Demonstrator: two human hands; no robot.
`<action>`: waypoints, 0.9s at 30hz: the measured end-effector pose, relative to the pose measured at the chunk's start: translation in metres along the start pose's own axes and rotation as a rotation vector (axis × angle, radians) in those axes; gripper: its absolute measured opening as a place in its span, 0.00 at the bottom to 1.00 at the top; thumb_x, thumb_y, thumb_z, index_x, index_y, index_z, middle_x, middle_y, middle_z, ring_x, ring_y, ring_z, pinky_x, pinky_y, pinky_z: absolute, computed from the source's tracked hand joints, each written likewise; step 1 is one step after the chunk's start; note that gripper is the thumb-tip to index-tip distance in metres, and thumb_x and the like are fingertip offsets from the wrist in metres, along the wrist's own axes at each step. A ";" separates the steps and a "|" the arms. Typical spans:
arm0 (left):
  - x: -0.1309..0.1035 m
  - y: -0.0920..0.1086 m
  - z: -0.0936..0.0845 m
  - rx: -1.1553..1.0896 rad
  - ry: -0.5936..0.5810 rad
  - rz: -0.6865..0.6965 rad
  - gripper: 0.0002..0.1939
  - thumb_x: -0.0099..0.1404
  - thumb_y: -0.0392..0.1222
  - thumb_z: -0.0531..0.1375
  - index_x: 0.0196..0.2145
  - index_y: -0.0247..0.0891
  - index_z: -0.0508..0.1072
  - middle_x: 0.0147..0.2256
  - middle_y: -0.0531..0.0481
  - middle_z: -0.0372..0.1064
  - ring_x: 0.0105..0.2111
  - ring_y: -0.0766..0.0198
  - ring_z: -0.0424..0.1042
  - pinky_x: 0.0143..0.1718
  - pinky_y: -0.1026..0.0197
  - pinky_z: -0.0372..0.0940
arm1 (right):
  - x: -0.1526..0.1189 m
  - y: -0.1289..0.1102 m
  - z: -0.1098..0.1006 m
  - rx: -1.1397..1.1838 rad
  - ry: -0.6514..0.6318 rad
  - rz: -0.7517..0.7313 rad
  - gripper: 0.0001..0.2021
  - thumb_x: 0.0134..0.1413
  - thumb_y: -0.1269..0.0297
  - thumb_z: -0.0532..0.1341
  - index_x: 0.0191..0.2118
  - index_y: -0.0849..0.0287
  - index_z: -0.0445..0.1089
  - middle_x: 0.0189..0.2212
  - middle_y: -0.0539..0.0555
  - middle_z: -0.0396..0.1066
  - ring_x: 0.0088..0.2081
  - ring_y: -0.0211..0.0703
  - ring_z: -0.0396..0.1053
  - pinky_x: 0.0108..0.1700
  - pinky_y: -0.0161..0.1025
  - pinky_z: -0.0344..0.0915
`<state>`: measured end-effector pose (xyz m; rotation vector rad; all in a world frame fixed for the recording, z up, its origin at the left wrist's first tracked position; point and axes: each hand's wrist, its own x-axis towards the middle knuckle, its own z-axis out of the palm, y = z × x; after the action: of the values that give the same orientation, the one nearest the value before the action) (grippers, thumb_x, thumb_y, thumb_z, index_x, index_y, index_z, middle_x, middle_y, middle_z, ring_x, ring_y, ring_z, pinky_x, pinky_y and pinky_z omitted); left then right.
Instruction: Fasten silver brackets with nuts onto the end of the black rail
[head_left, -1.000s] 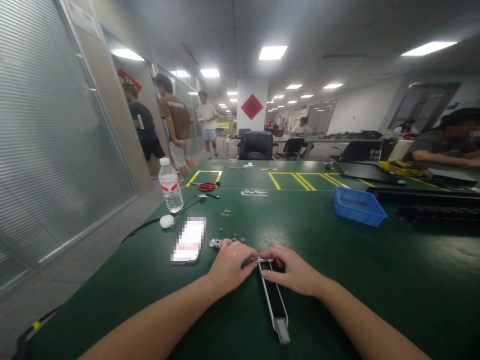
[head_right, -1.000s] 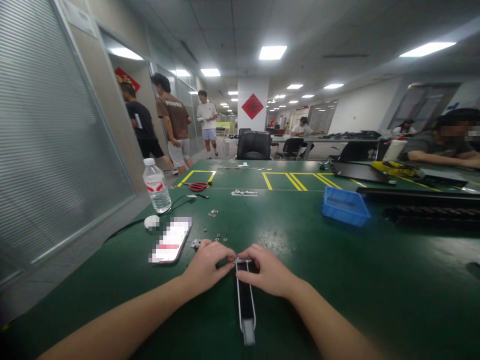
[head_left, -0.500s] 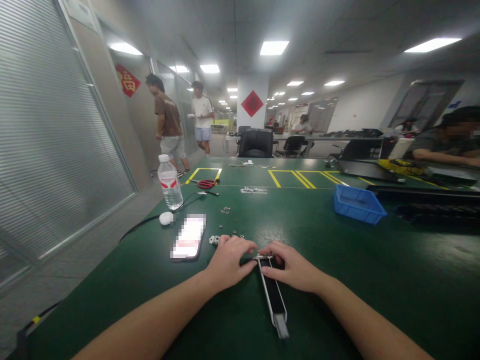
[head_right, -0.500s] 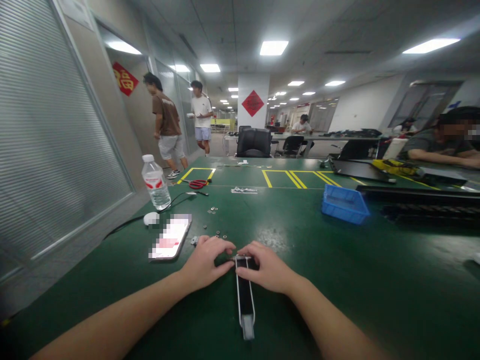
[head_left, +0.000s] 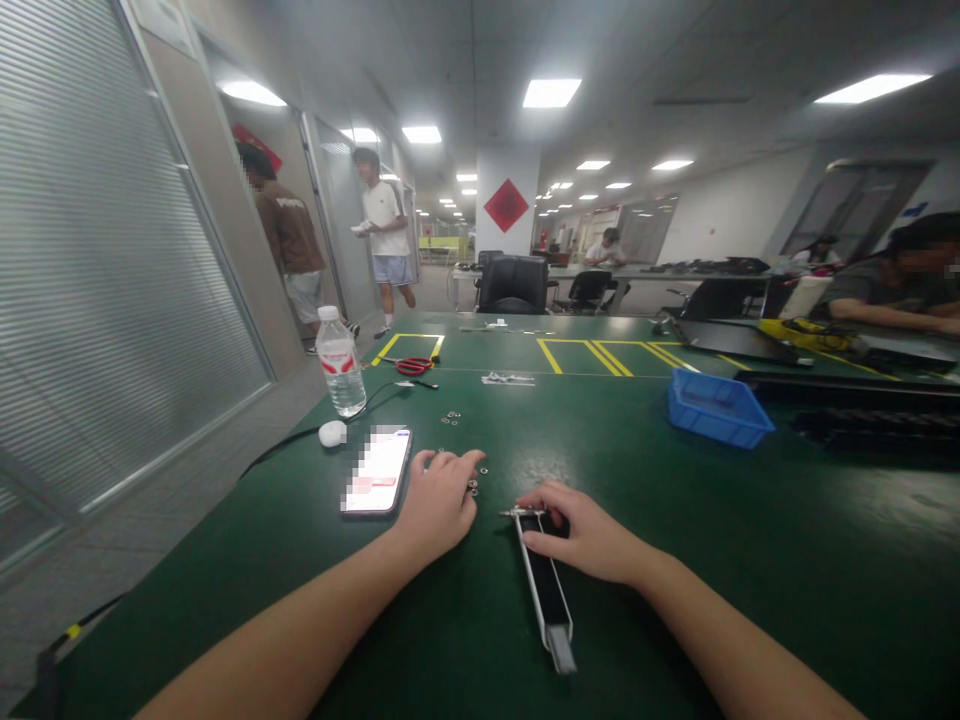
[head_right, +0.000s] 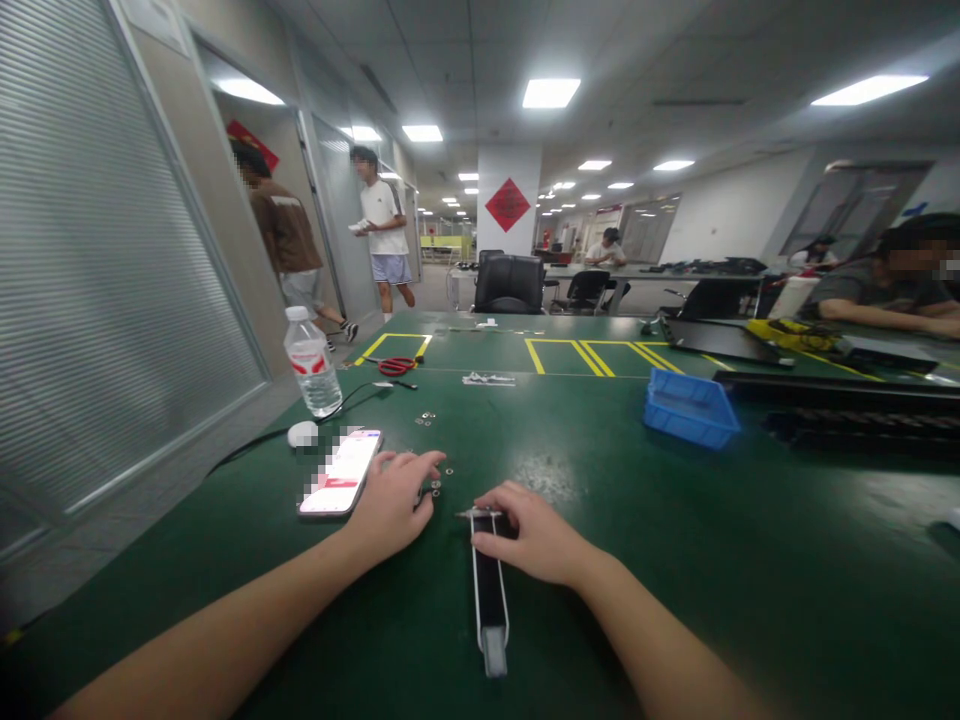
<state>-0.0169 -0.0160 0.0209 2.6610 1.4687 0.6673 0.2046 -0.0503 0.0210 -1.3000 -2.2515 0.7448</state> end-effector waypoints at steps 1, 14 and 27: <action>0.000 0.000 -0.002 0.011 -0.006 0.008 0.25 0.56 0.30 0.54 0.52 0.40 0.62 0.41 0.48 0.71 0.46 0.55 0.65 0.54 0.45 0.47 | 0.000 0.000 0.000 -0.001 0.002 -0.004 0.15 0.52 0.58 0.61 0.44 0.59 0.69 0.35 0.53 0.65 0.32 0.39 0.61 0.35 0.37 0.61; 0.006 0.003 -0.008 0.205 -0.109 0.145 0.20 0.63 0.30 0.51 0.52 0.43 0.65 0.40 0.44 0.72 0.46 0.55 0.67 0.52 0.42 0.47 | 0.000 0.000 0.000 -0.016 0.015 -0.043 0.15 0.53 0.59 0.60 0.45 0.59 0.69 0.34 0.53 0.64 0.31 0.37 0.61 0.35 0.37 0.61; 0.007 -0.003 0.002 0.174 -0.022 0.188 0.19 0.60 0.28 0.51 0.49 0.39 0.66 0.39 0.45 0.73 0.41 0.57 0.69 0.50 0.47 0.47 | 0.000 0.000 -0.001 0.006 0.090 -0.038 0.14 0.56 0.60 0.57 0.46 0.60 0.68 0.35 0.54 0.65 0.31 0.37 0.62 0.35 0.37 0.63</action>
<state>-0.0155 -0.0081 0.0209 2.9556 1.3404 0.5399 0.2051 -0.0498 0.0217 -1.2595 -2.1949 0.6660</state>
